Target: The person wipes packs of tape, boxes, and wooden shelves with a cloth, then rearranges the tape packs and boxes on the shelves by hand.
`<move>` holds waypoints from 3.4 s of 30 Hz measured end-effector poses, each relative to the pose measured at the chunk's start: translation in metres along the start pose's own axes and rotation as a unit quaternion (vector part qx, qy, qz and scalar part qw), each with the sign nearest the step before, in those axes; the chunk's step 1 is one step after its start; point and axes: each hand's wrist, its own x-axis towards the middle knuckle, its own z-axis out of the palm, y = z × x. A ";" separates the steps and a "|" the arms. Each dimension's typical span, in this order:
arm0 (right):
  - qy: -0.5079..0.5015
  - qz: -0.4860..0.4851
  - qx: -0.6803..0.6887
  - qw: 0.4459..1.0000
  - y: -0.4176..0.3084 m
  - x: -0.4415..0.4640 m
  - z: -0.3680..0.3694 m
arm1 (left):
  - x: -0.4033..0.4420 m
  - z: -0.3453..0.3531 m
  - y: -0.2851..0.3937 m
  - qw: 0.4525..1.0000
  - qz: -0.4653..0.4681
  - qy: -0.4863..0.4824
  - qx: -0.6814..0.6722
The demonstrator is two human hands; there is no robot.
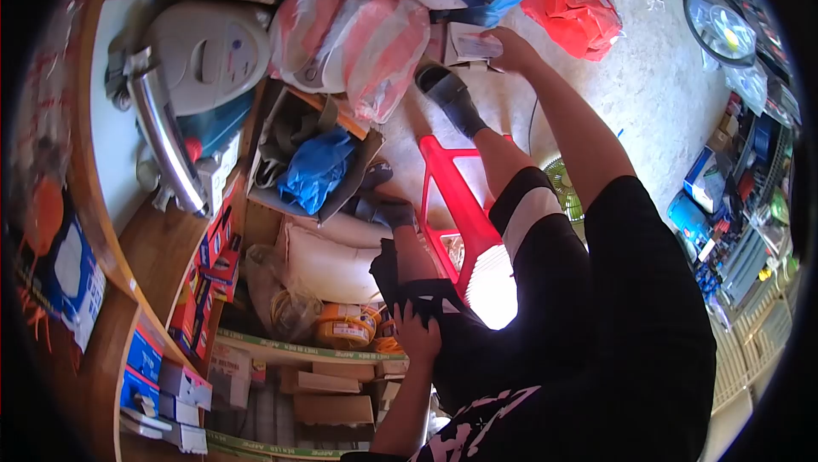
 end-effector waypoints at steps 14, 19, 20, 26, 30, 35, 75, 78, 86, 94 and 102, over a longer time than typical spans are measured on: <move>0.318 -0.065 0.043 0.945 0.013 -0.006 -0.008 | 0.015 -0.015 0.026 0.998 0.050 0.022 0.041; 0.270 0.134 -0.067 0.951 -0.081 -0.140 0.038 | 0.029 -0.025 0.029 0.992 0.020 0.066 -0.109; 0.224 0.110 -0.052 0.967 -0.076 -0.149 0.055 | 0.028 -0.035 0.040 0.988 -0.016 0.068 -0.139; -0.179 0.053 0.138 0.973 -0.049 -0.172 0.101 | 0.036 -0.050 0.046 0.999 0.007 0.035 -0.020; -0.051 0.081 0.070 0.993 -0.037 -0.096 0.101 | 0.048 -0.042 0.036 0.999 0.016 0.042 0.010; 0.100 0.131 0.121 0.979 -0.039 -0.052 0.042 | 0.041 -0.047 0.031 0.998 0.044 0.049 -0.015; -0.118 -0.527 -0.156 0.827 -0.349 -0.319 -0.179 | -0.059 -0.276 0.169 0.618 0.144 -0.136 -0.761; -0.252 -0.461 -0.018 0.851 -0.390 -0.311 -0.217 | -0.127 -0.310 0.137 0.501 0.218 -0.058 -0.836; -0.437 -0.543 0.229 0.679 -0.547 -0.435 -0.334 | -0.237 -0.322 0.029 0.696 0.185 0.400 -0.567; -0.707 -0.470 0.053 0.526 -0.655 -0.602 -0.270 | -0.190 -0.346 0.115 0.922 0.113 0.331 -0.165; -0.556 -0.505 -0.512 0.416 -0.674 -0.670 -0.126 | -0.169 -0.347 0.127 0.922 0.154 0.329 -0.133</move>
